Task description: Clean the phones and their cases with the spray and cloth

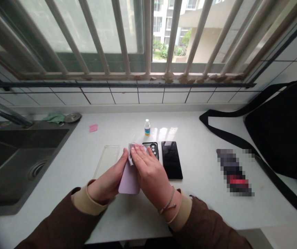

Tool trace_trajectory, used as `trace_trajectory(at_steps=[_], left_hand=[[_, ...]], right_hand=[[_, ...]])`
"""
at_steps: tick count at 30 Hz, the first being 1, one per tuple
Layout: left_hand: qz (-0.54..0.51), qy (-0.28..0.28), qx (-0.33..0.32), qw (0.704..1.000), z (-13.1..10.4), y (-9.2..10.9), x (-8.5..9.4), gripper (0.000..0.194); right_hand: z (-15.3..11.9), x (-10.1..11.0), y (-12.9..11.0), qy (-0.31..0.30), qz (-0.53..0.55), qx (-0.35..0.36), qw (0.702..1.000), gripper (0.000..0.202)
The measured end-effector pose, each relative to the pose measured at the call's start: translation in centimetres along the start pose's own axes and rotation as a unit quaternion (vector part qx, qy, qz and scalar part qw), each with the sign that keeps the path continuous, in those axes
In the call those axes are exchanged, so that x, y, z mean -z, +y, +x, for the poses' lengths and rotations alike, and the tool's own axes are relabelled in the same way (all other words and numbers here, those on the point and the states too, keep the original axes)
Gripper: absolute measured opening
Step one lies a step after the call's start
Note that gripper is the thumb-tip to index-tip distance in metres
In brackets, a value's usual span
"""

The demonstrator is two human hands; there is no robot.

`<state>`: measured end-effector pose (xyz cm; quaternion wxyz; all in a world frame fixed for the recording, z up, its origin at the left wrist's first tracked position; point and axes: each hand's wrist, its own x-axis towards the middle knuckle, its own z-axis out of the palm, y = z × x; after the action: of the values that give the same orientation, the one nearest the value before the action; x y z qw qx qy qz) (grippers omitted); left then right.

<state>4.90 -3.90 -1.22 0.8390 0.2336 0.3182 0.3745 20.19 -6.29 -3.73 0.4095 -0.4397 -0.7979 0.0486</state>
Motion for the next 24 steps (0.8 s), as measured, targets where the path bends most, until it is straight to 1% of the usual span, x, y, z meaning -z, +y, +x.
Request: trace_trajectory(at_steps=[4, 6, 8, 9, 11, 13, 15, 17, 19, 22, 24], left_hand=[[0.077, -0.015, 0.063, 0.995, -0.2, 0.0, 0.9, 0.072], [0.099, -0.012, 0.076, 0.992, -0.3, 0.0, 1.1, 0.074], [0.089, 0.004, 0.049, 0.995, -0.2, 0.2, 1.0, 0.071], [0.074, 0.019, 0.032, 0.997, -0.2, 0.3, 0.9, 0.068], [0.037, 0.055, 0.019, 0.998, 0.0, 0.9, 0.8, 0.064], [0.007, 0.091, 0.022, 0.996, 0.1, 1.6, 0.8, 0.066], [-0.009, 0.113, 0.017, 0.993, 0.1, 2.4, 0.9, 0.068], [-0.021, 0.124, 0.002, 0.992, 0.1, 2.9, 0.9, 0.069], [-0.022, 0.116, 0.003, 0.993, 0.0, 3.1, 0.7, 0.063], [0.016, 0.076, -0.006, 0.997, -0.3, 2.8, 0.3, 0.054], [0.076, 0.04, 0.01, 0.996, -0.5, 2.5, 0.3, 0.06]], right_hand=[[0.1, 0.1, 0.6, 0.014, -0.004, -0.018, 1.0, 0.078], [0.2, 0.4, 0.7, 0.011, 0.005, -0.014, 1.0, 0.076], [0.4, 0.6, 0.6, -0.001, 0.019, 0.0, 1.0, 0.073], [0.4, 0.7, 0.5, -0.012, 0.028, 0.014, 0.999, 0.072], [0.5, 0.8, 0.1, -0.044, 0.047, 0.053, 0.997, 0.07], [0.4, 0.8, -0.3, -0.08, 0.065, 0.098, 0.99, 0.066], [0.3, 0.7, -0.6, -0.108, 0.076, 0.134, 0.982, 0.06], [0.3, 0.6, -0.8, -0.111, 0.078, 0.15, 0.979, 0.056], [0.3, 0.7, -0.8, -0.096, 0.069, 0.139, 0.983, 0.058], [0.4, 0.8, -0.4, -0.062, 0.036, 0.083, 0.994, 0.065], [0.4, 0.9, -0.1, -0.04, 0.015, 0.046, 0.998, 0.069]])
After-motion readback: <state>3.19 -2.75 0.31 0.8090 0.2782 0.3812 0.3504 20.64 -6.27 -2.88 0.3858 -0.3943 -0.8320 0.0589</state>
